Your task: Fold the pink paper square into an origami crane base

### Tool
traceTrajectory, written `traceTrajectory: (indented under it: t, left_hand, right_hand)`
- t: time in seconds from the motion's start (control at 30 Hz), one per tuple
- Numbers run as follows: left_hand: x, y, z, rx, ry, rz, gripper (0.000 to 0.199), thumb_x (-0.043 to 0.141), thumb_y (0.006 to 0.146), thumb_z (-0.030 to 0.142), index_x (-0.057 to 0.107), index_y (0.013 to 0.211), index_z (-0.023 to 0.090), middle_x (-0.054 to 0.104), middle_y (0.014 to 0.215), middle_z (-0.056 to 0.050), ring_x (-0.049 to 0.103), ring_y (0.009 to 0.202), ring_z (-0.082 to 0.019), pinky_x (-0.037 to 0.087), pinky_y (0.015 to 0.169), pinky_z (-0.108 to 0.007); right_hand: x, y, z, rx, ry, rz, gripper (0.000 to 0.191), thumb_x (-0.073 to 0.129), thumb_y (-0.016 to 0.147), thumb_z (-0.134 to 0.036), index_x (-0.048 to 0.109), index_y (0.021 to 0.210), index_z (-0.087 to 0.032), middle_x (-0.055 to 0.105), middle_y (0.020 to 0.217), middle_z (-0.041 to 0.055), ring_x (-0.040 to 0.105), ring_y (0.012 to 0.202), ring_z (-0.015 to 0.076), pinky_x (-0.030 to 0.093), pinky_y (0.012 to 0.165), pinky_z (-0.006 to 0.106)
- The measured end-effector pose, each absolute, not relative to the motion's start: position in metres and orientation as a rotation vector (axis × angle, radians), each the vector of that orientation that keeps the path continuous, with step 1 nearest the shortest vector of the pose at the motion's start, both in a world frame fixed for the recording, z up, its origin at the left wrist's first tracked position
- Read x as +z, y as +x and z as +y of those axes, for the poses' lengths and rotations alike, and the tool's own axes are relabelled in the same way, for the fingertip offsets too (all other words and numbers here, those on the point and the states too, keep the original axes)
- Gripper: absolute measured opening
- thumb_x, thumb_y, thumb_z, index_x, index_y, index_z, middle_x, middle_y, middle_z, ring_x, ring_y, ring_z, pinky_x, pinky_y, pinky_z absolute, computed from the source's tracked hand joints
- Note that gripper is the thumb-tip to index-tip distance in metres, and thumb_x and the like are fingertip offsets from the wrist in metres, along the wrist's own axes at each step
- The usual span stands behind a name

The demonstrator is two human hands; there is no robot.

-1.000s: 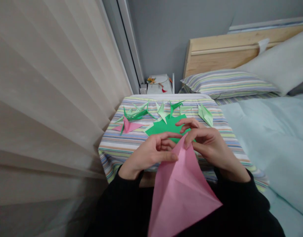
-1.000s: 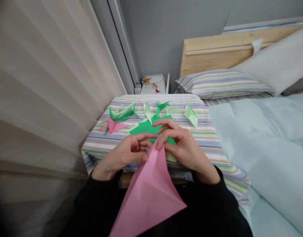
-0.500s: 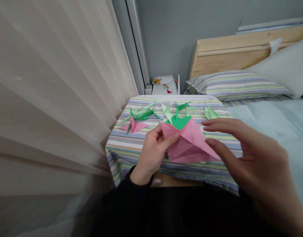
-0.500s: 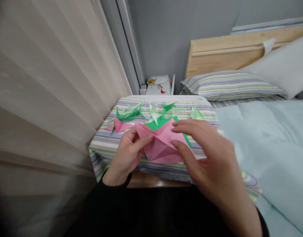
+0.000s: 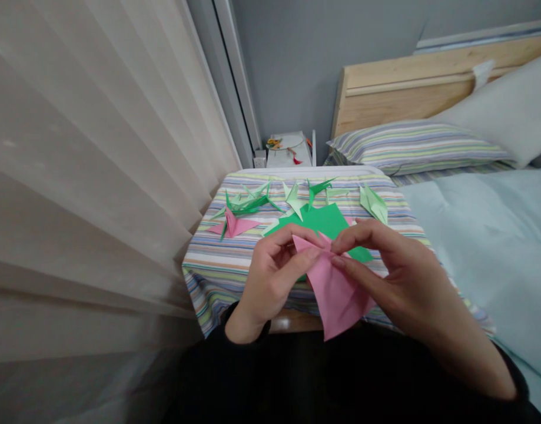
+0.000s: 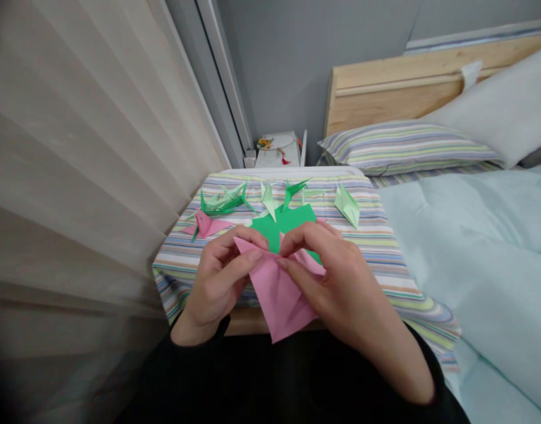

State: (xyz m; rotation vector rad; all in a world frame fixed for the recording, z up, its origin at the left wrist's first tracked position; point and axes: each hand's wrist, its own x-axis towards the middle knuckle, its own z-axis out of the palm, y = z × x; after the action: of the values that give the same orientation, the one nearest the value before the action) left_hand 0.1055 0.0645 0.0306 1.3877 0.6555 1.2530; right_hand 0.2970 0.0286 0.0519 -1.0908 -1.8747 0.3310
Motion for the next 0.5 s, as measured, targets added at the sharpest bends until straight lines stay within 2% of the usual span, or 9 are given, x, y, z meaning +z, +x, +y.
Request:
traceTrajectory:
  t: [0.07, 0.13, 0.17, 0.23, 0.33, 0.43, 0.5]
  left_hand:
    - [0.034, 0.106, 0.064, 1.214, 1.418, 0.734, 0.009, 0.080, 0.088, 0.030, 0.079, 0.090, 0.021, 0.072, 0.076, 0.000, 0.063, 0.061, -0.013, 0.051, 0.057, -0.024]
    - [0.036, 0.109, 0.064, 1.214, 1.454, 0.844, 0.006, 0.078, 0.088, 0.025, 0.078, 0.086, 0.019, 0.072, 0.070, 0.000, 0.065, 0.058, -0.013, 0.052, 0.055, -0.023]
    - [0.037, 0.111, 0.063, 1.232, 1.471, 0.895, 0.006, 0.077, 0.088, 0.023, 0.078, 0.085, 0.018, 0.073, 0.070, 0.000, 0.066, 0.059, -0.013, 0.053, 0.056, -0.023]
    - [0.037, 0.115, 0.062, 1.284, 1.495, 0.970, 0.007, 0.074, 0.088, 0.021, 0.078, 0.084, 0.016, 0.075, 0.070, -0.001, 0.069, 0.062, -0.013, 0.055, 0.058, -0.021]
    - [0.036, 0.117, 0.060, 1.323, 1.539, 1.027, 0.008, 0.071, 0.090, 0.020, 0.078, 0.090, 0.017, 0.075, 0.066, 0.001, 0.069, 0.059, -0.012, 0.055, 0.055, -0.020]
    - [0.034, 0.116, 0.058, 1.352, 1.665, 1.039, 0.011, 0.067, 0.093, 0.017, 0.076, 0.098, 0.018, 0.071, 0.062, 0.004, 0.066, 0.053, -0.011, 0.051, 0.051, -0.018]
    - [0.034, 0.113, 0.058, 1.382, 1.781, 1.016, 0.013, 0.064, 0.094, 0.014, 0.075, 0.096, 0.019, 0.074, 0.069, 0.003, 0.067, 0.057, -0.010, 0.052, 0.054, -0.017]
  right_hand:
    - [0.052, 0.298, 0.027, 0.230, -1.103, -1.929, 0.015, 0.058, 0.097, -0.012, 0.061, 0.092, -0.026, 0.074, 0.089, -0.0001, 0.070, 0.087, 0.0200, 0.049, 0.100, 0.045]
    - [0.053, 0.294, 0.024, 0.067, -1.169, -1.994, 0.020, 0.053, 0.097, -0.008, 0.061, 0.093, -0.026, 0.075, 0.092, -0.0005, 0.070, 0.095, 0.0221, 0.035, 0.115, 0.060]
    - [0.053, 0.291, 0.022, 0.009, -1.210, -2.020, 0.019, 0.054, 0.097, -0.009, 0.061, 0.096, -0.026, 0.076, 0.097, 0.0004, 0.070, 0.101, 0.0240, 0.026, 0.119, 0.066]
    - [0.052, 0.281, 0.018, -0.046, -1.276, -2.073, 0.010, 0.063, 0.095, -0.021, 0.060, 0.104, -0.025, 0.076, 0.108, 0.0047, 0.066, 0.117, 0.0308, 0.015, 0.122, 0.072]
    - [0.049, 0.268, 0.017, -0.158, -1.383, -2.102, 0.020, 0.069, 0.090, -0.028, 0.057, 0.105, -0.023, 0.074, 0.114, 0.0092, 0.062, 0.126, 0.0378, 0.008, 0.122, 0.076]
    - [0.045, 0.265, 0.021, -0.264, -1.457, -2.047, 0.013, 0.064, 0.090, -0.020, 0.053, 0.097, -0.023, 0.075, 0.108, 0.0097, 0.065, 0.119, 0.0352, 0.011, 0.123, 0.073]
    - [0.043, 0.270, 0.024, -0.286, -1.454, -2.053, 0.013, 0.061, 0.089, -0.015, 0.052, 0.093, -0.023, 0.075, 0.104, 0.0079, 0.067, 0.116, 0.0327, 0.012, 0.123, 0.071]
